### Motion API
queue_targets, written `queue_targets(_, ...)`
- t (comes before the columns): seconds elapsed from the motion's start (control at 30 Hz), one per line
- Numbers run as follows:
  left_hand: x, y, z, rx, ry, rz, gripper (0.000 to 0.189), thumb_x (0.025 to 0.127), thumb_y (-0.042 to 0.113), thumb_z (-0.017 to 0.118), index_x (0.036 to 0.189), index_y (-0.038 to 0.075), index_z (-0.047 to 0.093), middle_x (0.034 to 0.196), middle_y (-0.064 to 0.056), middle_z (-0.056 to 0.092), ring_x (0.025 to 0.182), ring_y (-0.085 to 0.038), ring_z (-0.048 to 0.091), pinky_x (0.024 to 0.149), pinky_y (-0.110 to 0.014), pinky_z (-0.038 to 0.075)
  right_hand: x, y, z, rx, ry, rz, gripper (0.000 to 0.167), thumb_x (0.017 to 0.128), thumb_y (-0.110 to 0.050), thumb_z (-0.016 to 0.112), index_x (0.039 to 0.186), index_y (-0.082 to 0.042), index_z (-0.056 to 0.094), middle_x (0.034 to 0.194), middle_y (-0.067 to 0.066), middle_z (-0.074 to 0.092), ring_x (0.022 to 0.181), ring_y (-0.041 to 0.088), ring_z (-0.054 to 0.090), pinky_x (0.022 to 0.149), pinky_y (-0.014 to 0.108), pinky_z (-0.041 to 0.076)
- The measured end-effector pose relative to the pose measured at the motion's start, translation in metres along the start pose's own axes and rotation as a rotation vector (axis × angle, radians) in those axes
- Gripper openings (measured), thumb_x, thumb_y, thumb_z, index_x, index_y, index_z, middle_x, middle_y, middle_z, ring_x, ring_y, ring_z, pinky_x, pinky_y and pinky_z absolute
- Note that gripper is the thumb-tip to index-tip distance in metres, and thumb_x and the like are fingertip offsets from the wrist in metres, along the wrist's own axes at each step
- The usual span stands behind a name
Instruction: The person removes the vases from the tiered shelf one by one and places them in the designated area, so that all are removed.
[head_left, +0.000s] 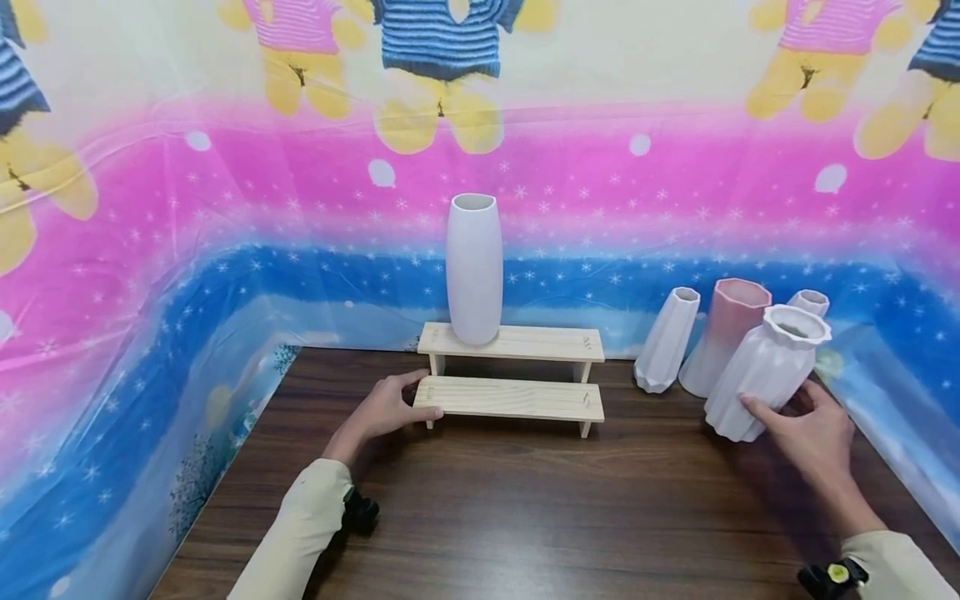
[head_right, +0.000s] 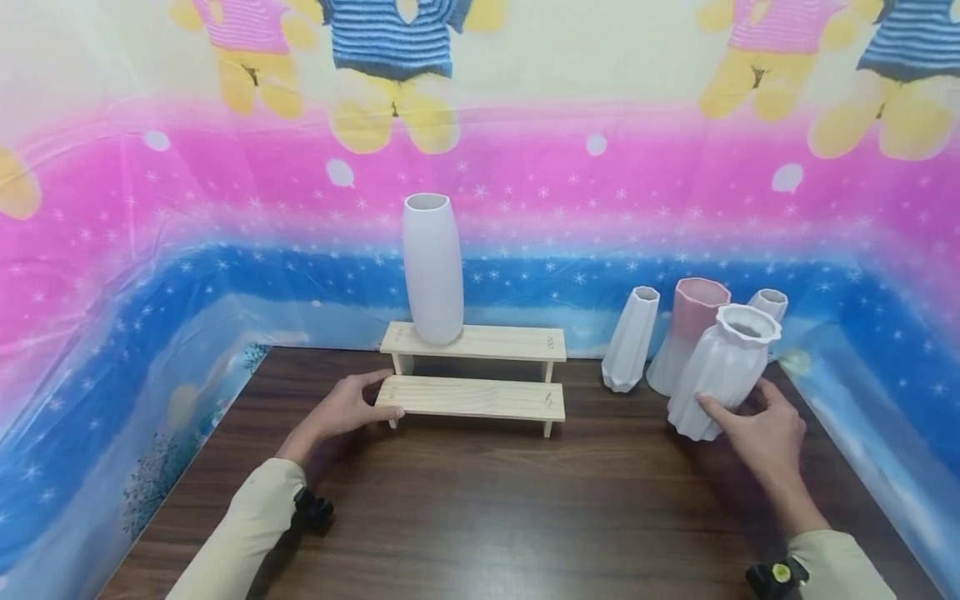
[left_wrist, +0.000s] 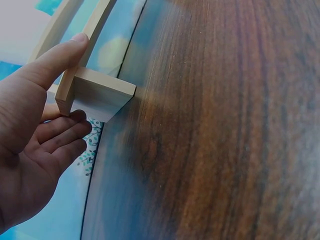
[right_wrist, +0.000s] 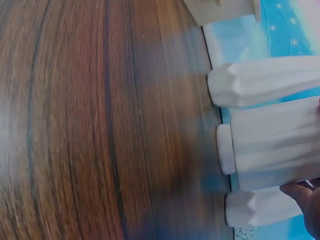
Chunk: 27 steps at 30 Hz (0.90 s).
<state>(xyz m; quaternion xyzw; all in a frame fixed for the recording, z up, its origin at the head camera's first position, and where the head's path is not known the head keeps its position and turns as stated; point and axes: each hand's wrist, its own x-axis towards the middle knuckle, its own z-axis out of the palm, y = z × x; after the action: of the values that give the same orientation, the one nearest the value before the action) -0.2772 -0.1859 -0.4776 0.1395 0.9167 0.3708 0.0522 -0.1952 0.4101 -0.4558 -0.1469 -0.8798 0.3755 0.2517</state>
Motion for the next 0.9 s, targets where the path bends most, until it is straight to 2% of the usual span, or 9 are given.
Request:
queue_targets(0.13,0.000,0.000,0.000,-0.004,0.000,0.004,0.095,0.082,0.052,0.083,0.153,0.002,0.046,0.149,-0.022,0.052,0.128,-0.032,0.055,0.102,-0.054,0.046,0.006,0.008,-0.001,0.004,0.021,0.009,0.076,0.077,-0.041,0.091,0.137,-0.006,0.063,0.126,0.024,0.067,0.082,-0.017,0.045,0.068,0.010,0.039)
queue_targets(0.33,-0.001,0.000,0.000,-0.016,0.002,0.001,0.095,0.082,0.052,0.083,0.153,0.002,0.046,0.147,-0.021,0.055,0.126,-0.031,0.057,0.101,-0.053,0.047,0.012,0.021,-0.002,-0.012,0.042,0.041,0.076,0.077,-0.042,0.091,0.138,-0.006,0.063,0.127,0.023,0.067,0.082,-0.016,0.045,0.068,0.010,0.038)
queue_targets(0.5,-0.002,0.000,0.000,-0.016,0.003,-0.003,0.094,0.082,0.052,0.083,0.153,0.002,0.046,0.147,-0.021,0.055,0.124,-0.030,0.058,0.100,-0.052,0.048,0.014,0.029,-0.002,-0.015,0.069,0.065,0.074,0.075,-0.043,0.092,0.135,-0.009,0.065,0.122,0.020,0.069,0.080,-0.016,0.046,0.068,0.009,0.038)
queue_targets(0.9,-0.002,0.000,0.001,-0.006,0.007,0.002,0.093,0.083,0.050,0.083,0.153,0.001,0.046,0.147,-0.023,0.054,0.127,-0.033,0.056,0.100,-0.054,0.047,0.020,0.044,0.002,-0.041,0.066,0.073,0.077,0.077,-0.045,0.089,0.139,-0.008,0.062,0.126,0.021,0.069,0.083,-0.014,0.043,0.068,0.011,0.036)
